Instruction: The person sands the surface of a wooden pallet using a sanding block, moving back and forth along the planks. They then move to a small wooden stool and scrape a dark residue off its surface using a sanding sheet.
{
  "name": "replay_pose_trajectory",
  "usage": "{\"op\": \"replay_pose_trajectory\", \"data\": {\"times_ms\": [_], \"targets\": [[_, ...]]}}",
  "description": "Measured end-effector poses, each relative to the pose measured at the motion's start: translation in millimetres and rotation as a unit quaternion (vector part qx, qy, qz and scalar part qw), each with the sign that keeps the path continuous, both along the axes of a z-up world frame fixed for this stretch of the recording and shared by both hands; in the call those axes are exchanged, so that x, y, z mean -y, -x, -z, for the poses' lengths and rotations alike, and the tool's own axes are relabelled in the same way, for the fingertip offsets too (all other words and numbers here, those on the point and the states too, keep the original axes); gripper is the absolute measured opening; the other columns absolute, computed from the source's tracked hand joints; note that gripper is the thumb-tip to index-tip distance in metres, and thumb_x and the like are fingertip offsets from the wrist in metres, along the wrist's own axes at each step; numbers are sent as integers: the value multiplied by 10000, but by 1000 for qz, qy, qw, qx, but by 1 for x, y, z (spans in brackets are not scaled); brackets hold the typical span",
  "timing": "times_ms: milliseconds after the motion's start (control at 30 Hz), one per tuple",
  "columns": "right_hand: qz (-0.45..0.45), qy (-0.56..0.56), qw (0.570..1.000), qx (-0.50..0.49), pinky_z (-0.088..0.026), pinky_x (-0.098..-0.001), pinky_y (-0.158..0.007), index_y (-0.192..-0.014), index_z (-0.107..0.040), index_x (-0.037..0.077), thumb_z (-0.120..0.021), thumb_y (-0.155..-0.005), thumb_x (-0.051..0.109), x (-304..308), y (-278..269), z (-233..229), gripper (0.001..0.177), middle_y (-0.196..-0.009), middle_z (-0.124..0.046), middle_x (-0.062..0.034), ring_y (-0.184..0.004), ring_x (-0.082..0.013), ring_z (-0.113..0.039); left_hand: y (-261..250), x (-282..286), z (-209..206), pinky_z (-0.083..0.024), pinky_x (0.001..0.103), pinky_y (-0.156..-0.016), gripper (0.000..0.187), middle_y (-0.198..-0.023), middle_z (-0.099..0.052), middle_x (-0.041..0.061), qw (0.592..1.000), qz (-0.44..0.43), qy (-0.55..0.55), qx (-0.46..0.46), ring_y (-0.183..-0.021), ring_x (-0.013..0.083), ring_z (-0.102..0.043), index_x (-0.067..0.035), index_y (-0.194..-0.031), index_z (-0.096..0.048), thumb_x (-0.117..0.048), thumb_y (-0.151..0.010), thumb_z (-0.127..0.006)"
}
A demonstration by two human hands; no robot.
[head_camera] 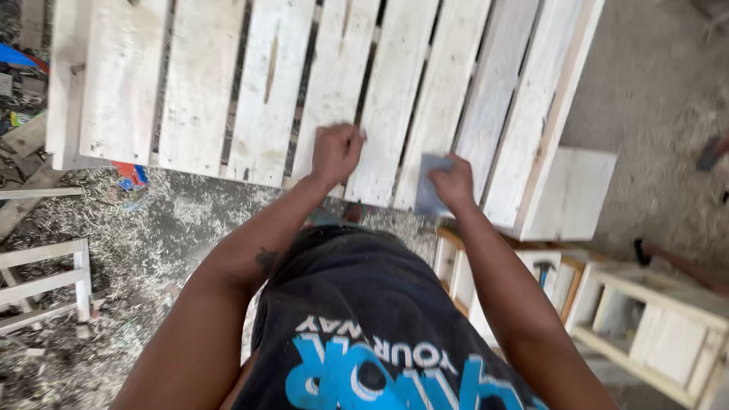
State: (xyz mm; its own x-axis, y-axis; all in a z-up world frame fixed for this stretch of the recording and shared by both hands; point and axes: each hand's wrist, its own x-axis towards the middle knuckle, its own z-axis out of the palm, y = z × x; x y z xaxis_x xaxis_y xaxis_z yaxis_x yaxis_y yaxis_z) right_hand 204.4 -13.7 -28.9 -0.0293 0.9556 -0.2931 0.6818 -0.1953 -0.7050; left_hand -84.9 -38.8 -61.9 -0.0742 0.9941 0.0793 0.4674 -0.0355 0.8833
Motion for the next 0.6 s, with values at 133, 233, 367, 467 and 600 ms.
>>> {"op": "replay_pose_trajectory", "data": {"times_ms": [133,233,367,467,600], "targets": [[74,152,985,28,-567,-374,-675,-1229,-632,-21,-723,-805,69,4,4,1,443,-885,-742,-170,-746,-246,-712,-42,-31,-13,-565,436,-773,265,-1016,-722,91,975,-48,84,201,-799,260,-672,-82,-1162,-676,-210,-935,-631],[131,110,982,-80,-537,-341,-660,-999,-711,-15,-762,-802,61,25,-20,-13,217,-852,-722,-114,-725,-181,-662,-79,-53,-31,-534,443,-926,407,-1202,-670,75,985,130,81,83,-1022,236,-668,-117,-1270,-654,-249,-885,-672],[313,-37,929,-192,-553,-330,-729,-1006,-677,-6,-716,-860,24,93,-79,-40,154,-918,-722,-88,-782,-169,-665,-127,-48,-61,-312,535,-1126,775,-1506,-373,191,906,363,90,-196,-1382,374,-374,-51,-1452,-428,-396,-856,-783],[424,-111,867,-239,-533,-341,-876,-1142,-646,-25,-678,-921,12,151,-105,-44,227,-1055,-687,-82,-973,-183,-652,-145,-39,-67,-252,566,-1183,1044,-1623,-199,243,806,471,106,-341,-1501,404,-211,-29,-1581,-231,-465,-826,-807],[492,-161,791,-326,-527,-351,-930,-1164,-640,-7,-620,-850,-64,213,-109,-38,319,-1069,-698,-86,-1011,-211,-662,-164,-49,-47,-183,592,-1193,1144,-1627,-120,251,762,521,111,-368,-1511,397,-131,-61,-1596,-160,-431,-772,-861]]}}
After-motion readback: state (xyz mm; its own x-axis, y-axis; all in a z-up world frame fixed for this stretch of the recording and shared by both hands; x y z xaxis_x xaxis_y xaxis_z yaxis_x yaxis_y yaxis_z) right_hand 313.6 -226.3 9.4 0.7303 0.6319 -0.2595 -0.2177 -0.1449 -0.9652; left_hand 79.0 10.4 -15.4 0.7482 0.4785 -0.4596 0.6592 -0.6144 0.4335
